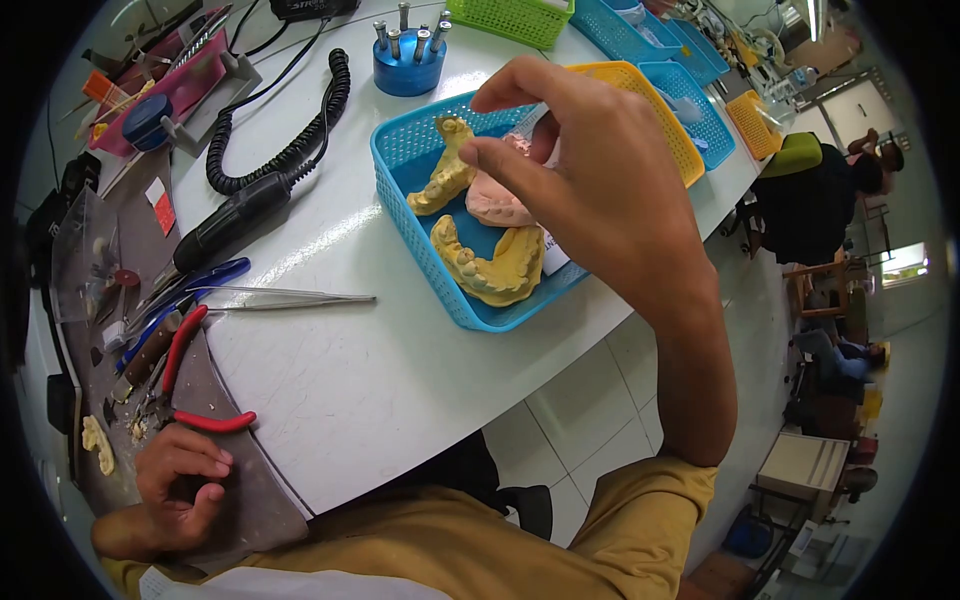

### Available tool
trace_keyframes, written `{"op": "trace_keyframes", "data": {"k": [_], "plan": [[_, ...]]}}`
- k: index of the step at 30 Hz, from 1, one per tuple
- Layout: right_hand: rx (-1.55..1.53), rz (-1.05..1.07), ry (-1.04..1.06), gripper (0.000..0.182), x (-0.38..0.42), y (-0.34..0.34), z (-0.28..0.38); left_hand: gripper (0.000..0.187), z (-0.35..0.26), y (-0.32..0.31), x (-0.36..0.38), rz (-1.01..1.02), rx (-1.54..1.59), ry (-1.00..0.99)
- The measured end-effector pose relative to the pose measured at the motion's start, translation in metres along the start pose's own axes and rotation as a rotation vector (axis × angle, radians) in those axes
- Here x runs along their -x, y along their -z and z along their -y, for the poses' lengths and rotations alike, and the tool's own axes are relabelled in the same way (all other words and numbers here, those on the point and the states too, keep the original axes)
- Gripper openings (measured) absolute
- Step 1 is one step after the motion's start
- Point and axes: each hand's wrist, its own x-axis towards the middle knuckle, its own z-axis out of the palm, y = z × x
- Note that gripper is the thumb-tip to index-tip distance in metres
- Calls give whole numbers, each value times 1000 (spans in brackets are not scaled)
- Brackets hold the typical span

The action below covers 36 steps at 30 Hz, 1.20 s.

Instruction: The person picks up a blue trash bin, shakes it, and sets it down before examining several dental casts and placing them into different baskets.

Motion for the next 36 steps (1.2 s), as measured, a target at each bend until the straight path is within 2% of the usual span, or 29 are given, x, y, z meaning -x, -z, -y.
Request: {"op": "trace_keyframes", "data": {"k": [1, 3, 5, 6, 7, 8, 10, 11, 13, 17, 19, 20, 24, 26, 28, 32, 36], "plan": [[8, 1, 1, 26, 9, 7, 11, 16, 1, 0, -1, 4, 2, -6], [-290, -137, -134, 21, 39, 22, 41, 16, 1, 1, -1, 3, 17, 3], [-888, 100, 261, 20, 65, 20, 32, 16, 1, 0, 0, 2, 37, 15], [-987, 217, 307, 22, 75, 18, 37, 16, 0, 1, 0, 8, 23, 7], [-1087, 182, 325, 23, 82, 6, 48, 16, 1, 1, -1, 14, 8, -4], [-1201, 346, 251, 19, 84, 8, 52, 16, 2, 0, -1, 14, 14, -12], [-1448, 129, 364, 22, 90, -25, 64, 17, 4, 0, -1, 27, 18, -28], [-1444, 125, 365, 22, 92, -37, 70, 17, 3, 0, -2, 29, 17, -32], [-1773, 62, 513, 15, 97, -49, 79, 12, 3, 0, -3, 18, -9, -70], [-1622, 211, 452, 20, 97, -31, 82, 11, 1, 1, -3, 27, -17, -71], [-1652, 200, 297, 8, 107, -35, 78, 11, -1, 2, -3, 23, -21, -78], [-1636, 205, 309, 8, 110, -38, 77, 12, -1, 1, -3, 26, -22, -81], [-1636, 420, 394, 13, 124, -59, 84, 12, -1, -1, 1, -19, -24, -104], [-1611, 578, 475, 18, 132, -68, 90, 14, -1, -1, 1, 5, -2, -50], [-1616, 635, 528, 23, 141, -72, 99, 14, -2, -1, -1, 0, -12, -70], [-1539, 580, 657, 25, 138, -74, 100, 16, -3, -1, 0, 16, -6, -70], [-1538, 603, 560, 18, 136, -82, 90, 15, -6, 0, -2, 19, 7, -70]]}}
